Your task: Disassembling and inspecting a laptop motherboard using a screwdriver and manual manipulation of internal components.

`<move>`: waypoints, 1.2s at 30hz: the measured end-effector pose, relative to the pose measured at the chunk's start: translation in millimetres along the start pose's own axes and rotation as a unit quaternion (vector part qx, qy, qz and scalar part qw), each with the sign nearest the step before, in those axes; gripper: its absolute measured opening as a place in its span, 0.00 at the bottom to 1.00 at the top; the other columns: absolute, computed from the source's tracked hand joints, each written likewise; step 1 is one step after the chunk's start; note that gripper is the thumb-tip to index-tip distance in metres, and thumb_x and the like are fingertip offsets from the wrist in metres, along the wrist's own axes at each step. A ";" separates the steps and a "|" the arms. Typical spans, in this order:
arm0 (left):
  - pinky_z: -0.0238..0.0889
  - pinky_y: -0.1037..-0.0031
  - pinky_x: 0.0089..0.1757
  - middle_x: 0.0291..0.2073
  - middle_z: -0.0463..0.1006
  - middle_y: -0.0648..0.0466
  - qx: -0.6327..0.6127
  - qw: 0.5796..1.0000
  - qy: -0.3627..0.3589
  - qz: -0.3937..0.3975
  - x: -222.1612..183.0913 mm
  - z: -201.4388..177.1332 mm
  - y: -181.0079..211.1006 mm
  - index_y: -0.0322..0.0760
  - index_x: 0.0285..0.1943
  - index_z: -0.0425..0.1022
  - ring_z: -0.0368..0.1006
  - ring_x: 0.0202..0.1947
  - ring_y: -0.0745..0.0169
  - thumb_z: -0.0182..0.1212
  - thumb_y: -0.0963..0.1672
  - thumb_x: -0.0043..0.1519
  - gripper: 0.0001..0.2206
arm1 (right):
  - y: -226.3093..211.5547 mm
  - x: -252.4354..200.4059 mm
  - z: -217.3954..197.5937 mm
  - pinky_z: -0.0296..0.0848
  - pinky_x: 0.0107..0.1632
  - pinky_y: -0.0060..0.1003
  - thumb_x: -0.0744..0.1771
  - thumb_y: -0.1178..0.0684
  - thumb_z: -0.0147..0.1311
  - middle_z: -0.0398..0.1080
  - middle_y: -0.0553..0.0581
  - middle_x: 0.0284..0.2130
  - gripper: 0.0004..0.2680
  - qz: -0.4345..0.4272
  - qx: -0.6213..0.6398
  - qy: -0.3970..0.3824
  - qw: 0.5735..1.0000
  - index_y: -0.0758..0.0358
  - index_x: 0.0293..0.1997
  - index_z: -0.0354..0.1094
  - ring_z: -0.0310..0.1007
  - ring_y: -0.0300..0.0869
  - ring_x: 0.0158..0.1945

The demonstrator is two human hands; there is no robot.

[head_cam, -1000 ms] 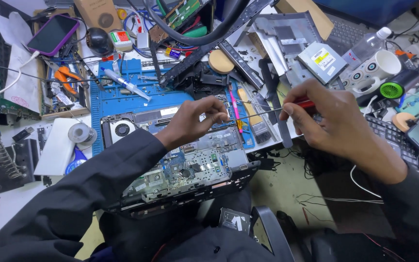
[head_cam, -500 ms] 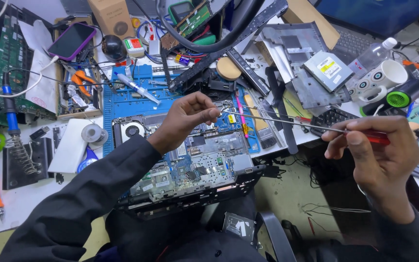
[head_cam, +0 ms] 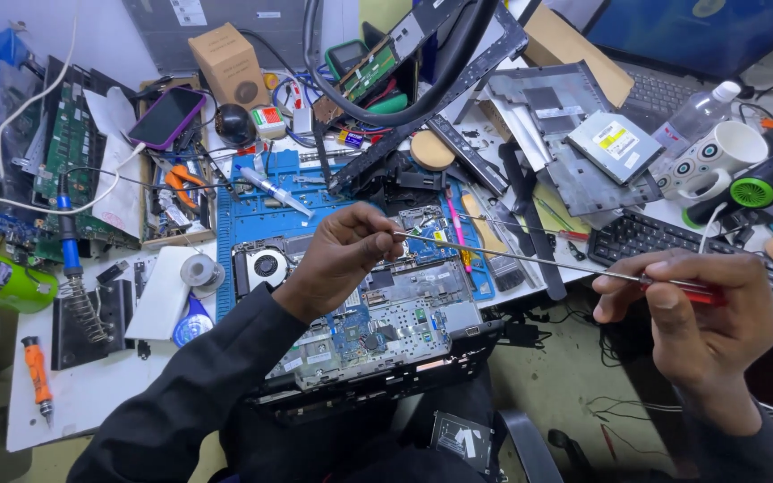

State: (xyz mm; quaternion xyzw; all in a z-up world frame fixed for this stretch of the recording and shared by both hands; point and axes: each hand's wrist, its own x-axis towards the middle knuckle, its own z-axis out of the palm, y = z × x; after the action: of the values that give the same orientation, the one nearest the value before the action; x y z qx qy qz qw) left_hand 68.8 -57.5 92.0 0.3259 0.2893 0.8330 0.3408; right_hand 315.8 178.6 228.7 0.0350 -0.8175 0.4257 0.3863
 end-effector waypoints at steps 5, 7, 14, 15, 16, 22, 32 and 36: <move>0.76 0.71 0.46 0.44 0.84 0.47 -0.008 1.000 0.002 0.015 -0.1 2.3 1.0 0.37 0.47 0.80 0.81 0.42 0.58 0.69 0.39 0.66 0.05 | -3.2 -1.4 0.5 0.83 0.30 0.39 0.69 0.55 0.46 0.72 0.79 0.36 0.09 -0.002 -0.001 -0.013 1.000 0.72 0.46 0.54 0.79 0.54 0.25; 0.76 0.72 0.45 0.43 0.84 0.47 -0.013 1.000 0.005 0.015 -3.2 5.4 1.2 0.37 0.47 0.79 0.81 0.41 0.57 0.70 0.39 0.66 0.05 | -1.8 -3.9 0.1 0.84 0.29 0.39 0.69 0.55 0.46 0.72 0.79 0.36 0.09 -0.007 0.003 -0.017 1.000 0.73 0.45 0.54 0.79 0.54 0.25; 0.78 0.71 0.46 0.43 0.84 0.47 -0.028 1.000 0.007 0.003 -9.5 4.8 0.5 0.37 0.46 0.79 0.82 0.42 0.56 0.71 0.40 0.65 0.05 | 4.1 -11.4 4.3 0.88 0.30 0.40 0.70 0.56 0.44 0.71 0.81 0.37 0.09 -0.033 0.016 -0.013 0.999 0.73 0.48 0.52 0.81 0.55 0.30; 0.79 0.71 0.47 0.43 0.84 0.46 -0.038 0.999 0.010 0.001 -10.4 3.1 -1.1 0.37 0.45 0.78 0.82 0.42 0.55 0.72 0.39 0.64 0.06 | 6.1 -11.8 5.8 0.87 0.28 0.39 0.70 0.55 0.45 0.71 0.81 0.36 0.09 -0.043 0.025 -0.007 0.999 0.72 0.49 0.53 0.81 0.55 0.29; 0.79 0.71 0.47 0.43 0.84 0.46 -0.039 0.999 0.011 0.001 -12.3 3.6 -1.2 0.37 0.45 0.78 0.82 0.42 0.55 0.72 0.39 0.64 0.06 | 3.6 -13.8 8.7 0.87 0.28 0.39 0.70 0.55 0.45 0.71 0.81 0.36 0.09 -0.042 0.025 -0.007 0.999 0.72 0.49 0.53 0.81 0.55 0.29; 0.77 0.70 0.44 0.42 0.84 0.46 -0.019 1.000 0.019 0.010 -13.8 12.8 9.6 0.37 0.46 0.77 0.82 0.41 0.54 0.71 0.40 0.65 0.06 | 7.6 -13.9 7.3 0.86 0.29 0.37 0.70 0.54 0.45 0.72 0.79 0.38 0.08 -0.029 0.035 -0.019 0.999 0.69 0.48 0.53 0.79 0.53 0.25; 0.83 0.62 0.52 0.47 0.84 0.45 0.292 0.953 0.020 -0.076 1.8 25.4 23.1 0.40 0.64 0.71 0.84 0.48 0.53 0.69 0.47 0.64 0.20 | 24.6 -11.4 -2.5 0.86 0.40 0.46 0.75 0.51 0.43 0.68 0.77 0.46 0.09 0.013 0.038 0.041 0.998 0.62 0.57 0.48 0.79 0.59 0.40; 0.70 0.58 0.46 0.45 0.81 0.50 0.683 0.725 -0.083 -0.032 13.8 -32.8 -42.0 0.43 0.51 0.81 0.75 0.47 0.50 0.67 0.48 0.67 0.09 | 56.8 20.2 -2.2 0.85 0.39 0.41 0.77 0.51 0.43 0.69 0.75 0.40 0.11 -0.068 -0.009 0.021 0.997 0.72 0.54 0.50 0.78 0.55 0.37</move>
State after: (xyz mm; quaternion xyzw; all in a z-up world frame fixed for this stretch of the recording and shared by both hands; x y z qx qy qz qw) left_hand 52.8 -30.4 46.9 0.5290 0.7611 0.3677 0.0754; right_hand 281.1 221.7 204.8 0.0778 -0.8086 0.3917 0.4320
